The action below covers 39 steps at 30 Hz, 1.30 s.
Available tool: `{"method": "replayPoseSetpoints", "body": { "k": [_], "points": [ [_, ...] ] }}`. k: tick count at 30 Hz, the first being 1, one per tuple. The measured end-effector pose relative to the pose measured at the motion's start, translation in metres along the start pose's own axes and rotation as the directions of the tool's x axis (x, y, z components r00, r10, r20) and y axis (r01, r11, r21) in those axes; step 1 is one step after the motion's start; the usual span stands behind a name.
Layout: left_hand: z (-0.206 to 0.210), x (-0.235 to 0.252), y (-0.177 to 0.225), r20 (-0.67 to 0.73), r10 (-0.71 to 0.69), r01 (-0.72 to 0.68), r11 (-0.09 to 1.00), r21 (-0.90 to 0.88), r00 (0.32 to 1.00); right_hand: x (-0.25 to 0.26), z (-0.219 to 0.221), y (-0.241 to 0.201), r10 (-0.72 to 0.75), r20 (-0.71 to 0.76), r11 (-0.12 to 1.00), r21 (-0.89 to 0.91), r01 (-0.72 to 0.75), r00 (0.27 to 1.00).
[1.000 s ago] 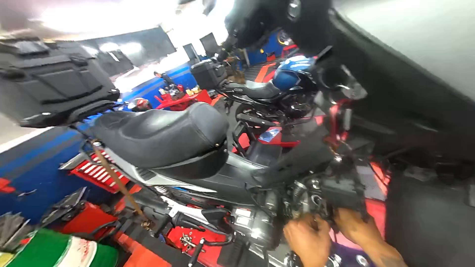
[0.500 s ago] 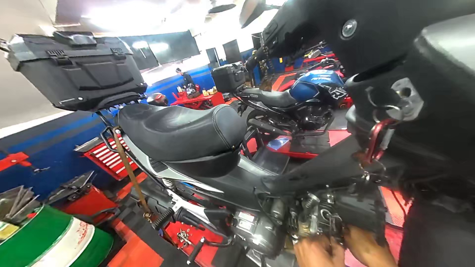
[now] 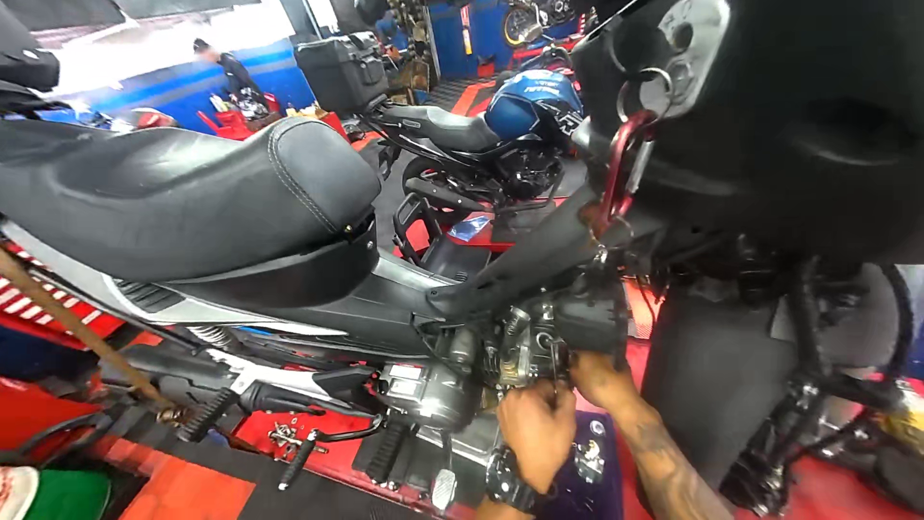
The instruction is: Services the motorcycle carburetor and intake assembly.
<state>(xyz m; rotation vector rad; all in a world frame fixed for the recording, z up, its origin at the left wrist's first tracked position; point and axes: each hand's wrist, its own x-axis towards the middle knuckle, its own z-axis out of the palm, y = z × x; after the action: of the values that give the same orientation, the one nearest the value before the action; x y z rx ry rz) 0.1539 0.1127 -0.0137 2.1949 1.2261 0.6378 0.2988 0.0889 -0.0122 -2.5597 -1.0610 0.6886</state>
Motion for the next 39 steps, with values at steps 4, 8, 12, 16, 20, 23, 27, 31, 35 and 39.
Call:
{"method": "replayPoseSetpoints", "body": {
  "k": [4, 8, 12, 16, 20, 23, 27, 31, 35, 39],
  "points": [
    [-0.01, 0.008, -0.003, -0.087, 0.002, -0.001, 1.0, 0.007, 0.996, -0.003, -0.003, -0.003, 0.018, 0.017, 1.0, -0.026, -0.018, 1.0],
    [-0.021, 0.022, -0.012, -0.154, -0.01, 0.016, 0.999, 0.039, 0.988, -0.004, -0.005, -0.005, 0.037, 0.02, 0.999, -0.024, -0.037, 0.999],
    [-0.025, 0.032, -0.02, -0.232, 0.013, 0.008, 0.996, 0.088, 0.973, -0.004, -0.006, -0.006, 0.058, 0.011, 0.998, -0.017, -0.058, 0.998],
    [-0.023, 0.035, -0.02, -0.294, 0.119, -0.077, 0.986, 0.15, 0.948, -0.002, -0.005, -0.005, 0.036, -0.005, 0.999, -0.037, -0.036, 0.999],
    [-0.018, 0.039, -0.022, -0.357, 0.213, -0.155, 0.97, 0.185, 0.909, -0.001, -0.005, -0.004, 0.049, 0.013, 0.998, -0.031, -0.049, 0.999],
    [-0.015, 0.043, -0.036, -0.356, 0.331, -0.275, 0.941, 0.198, 0.874, -0.001, -0.006, -0.003, 0.066, 0.014, 0.998, -0.013, -0.066, 0.998],
    [-0.015, 0.047, -0.058, -0.344, 0.438, -0.425, 0.898, 0.117, 0.83, 0.001, -0.006, -0.004, 0.076, 0.047, 0.996, -0.047, -0.074, 0.996],
    [-0.014, 0.053, -0.067, -0.478, 0.39, -0.453, 0.892, -0.018, 0.787, 0.004, -0.002, -0.001, 0.078, 0.029, 0.996, -0.038, -0.076, 0.997],
    [-0.022, 0.071, -0.075, -0.438, 0.459, -0.5, 0.866, 0.026, 0.773, 0.007, 0.0, 0.001, 0.095, 0.033, 0.995, -0.033, -0.094, 0.995],
    [-0.02, 0.077, -0.077, -0.416, 0.512, -0.546, 0.837, 0.043, 0.752, 0.007, 0.0, 0.0, 0.099, 0.036, 0.994, -0.054, -0.097, 0.994]
  ]
}}
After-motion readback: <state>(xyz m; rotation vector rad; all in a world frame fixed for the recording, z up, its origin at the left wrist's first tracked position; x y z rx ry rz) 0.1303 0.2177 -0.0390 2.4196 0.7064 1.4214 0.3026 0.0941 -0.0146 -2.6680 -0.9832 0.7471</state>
